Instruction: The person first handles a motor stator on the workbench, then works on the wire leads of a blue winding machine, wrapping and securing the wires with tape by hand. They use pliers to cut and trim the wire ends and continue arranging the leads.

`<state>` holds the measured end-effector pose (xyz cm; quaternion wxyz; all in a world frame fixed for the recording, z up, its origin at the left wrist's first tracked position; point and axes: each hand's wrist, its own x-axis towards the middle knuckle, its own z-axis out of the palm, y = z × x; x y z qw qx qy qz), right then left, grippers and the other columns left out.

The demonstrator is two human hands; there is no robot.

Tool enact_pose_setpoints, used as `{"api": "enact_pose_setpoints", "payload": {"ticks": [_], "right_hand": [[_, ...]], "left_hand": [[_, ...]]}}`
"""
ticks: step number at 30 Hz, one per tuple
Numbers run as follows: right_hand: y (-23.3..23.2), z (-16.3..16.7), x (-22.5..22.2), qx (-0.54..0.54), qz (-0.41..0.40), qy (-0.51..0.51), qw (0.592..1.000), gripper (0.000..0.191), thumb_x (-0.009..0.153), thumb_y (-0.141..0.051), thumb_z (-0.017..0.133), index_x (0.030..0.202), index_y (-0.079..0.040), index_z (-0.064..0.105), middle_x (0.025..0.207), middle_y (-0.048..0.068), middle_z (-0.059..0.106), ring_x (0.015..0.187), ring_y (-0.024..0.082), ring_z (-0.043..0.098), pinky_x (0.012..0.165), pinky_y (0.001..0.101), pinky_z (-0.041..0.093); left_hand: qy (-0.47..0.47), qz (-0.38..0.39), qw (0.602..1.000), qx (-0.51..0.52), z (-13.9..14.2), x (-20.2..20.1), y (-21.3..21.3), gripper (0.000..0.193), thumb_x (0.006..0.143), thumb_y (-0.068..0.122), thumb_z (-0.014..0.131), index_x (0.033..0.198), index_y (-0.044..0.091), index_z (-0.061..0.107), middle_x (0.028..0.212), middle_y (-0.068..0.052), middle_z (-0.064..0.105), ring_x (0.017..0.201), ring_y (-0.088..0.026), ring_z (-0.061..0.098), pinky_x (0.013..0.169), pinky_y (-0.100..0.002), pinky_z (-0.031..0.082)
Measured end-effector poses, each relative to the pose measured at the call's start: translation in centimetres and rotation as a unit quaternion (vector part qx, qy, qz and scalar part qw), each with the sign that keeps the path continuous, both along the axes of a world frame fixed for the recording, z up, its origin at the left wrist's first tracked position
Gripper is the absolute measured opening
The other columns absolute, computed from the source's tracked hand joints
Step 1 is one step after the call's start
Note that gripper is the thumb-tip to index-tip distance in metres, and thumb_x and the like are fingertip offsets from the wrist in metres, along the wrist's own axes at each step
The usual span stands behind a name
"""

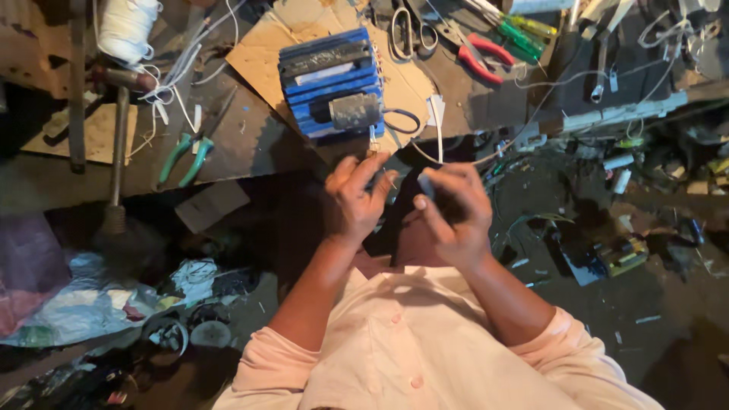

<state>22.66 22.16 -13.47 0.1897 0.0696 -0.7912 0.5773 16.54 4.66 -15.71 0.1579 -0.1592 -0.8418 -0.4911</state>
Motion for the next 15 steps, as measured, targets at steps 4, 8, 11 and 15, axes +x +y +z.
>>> {"api": "enact_pose_setpoints", "payload": {"ticks": [4,8,11,15], "right_hand": [[1.0,-0.3,-0.3,-0.056,0.003,-0.043,0.997,0.032,0.096,0.006,0.063,0.127,-0.001,0.067,0.114,0.009,0.056,0.093,0.013,0.055,0.080,0.0239,0.045],[1.3,-0.2,-0.4,0.043,0.039,-0.040,0.998,0.035,0.091,0.010,0.061,0.124,-0.001,0.067,0.105,0.010,0.063,0.084,0.015,0.060,0.071,0.0248,0.047],[1.3,-0.4,-0.6,0.072,0.079,-0.046,0.993,0.034,0.086,0.010,0.063,0.117,-0.001,0.067,0.098,0.010,0.065,0.079,0.016,0.068,0.068,0.0266,0.053],[0.2,-1.1,-1.5,0.118,0.099,-0.042,0.987,0.022,0.085,0.008,0.072,0.105,-0.001,0.067,0.087,0.011,0.062,0.070,0.023,0.063,0.060,0.0331,0.048]], "left_hand": [[0.114,0.057,0.983,-0.130,2.6,0.9,-1.1,0.021,0.088,0.019,0.078,0.108,0.011,0.074,0.092,-0.004,0.071,0.086,-0.025,0.066,0.078,-0.043,0.042],[0.077,0.061,0.983,-0.158,2.2,1.4,-3.2,0.014,0.094,0.015,0.076,0.106,0.008,0.074,0.086,-0.005,0.069,0.080,-0.026,0.064,0.081,-0.043,0.043],[-0.066,0.058,0.996,-0.004,0.2,1.5,-3.7,0.012,0.098,0.020,0.070,0.100,0.008,0.074,0.084,-0.004,0.070,0.070,-0.022,0.062,0.070,-0.035,0.046],[-0.422,0.003,0.829,0.368,-2.7,2.7,-3.4,0.026,0.102,0.026,0.060,0.098,0.003,0.072,0.076,-0.003,0.068,0.056,-0.012,0.058,0.050,-0.023,0.043]]}}
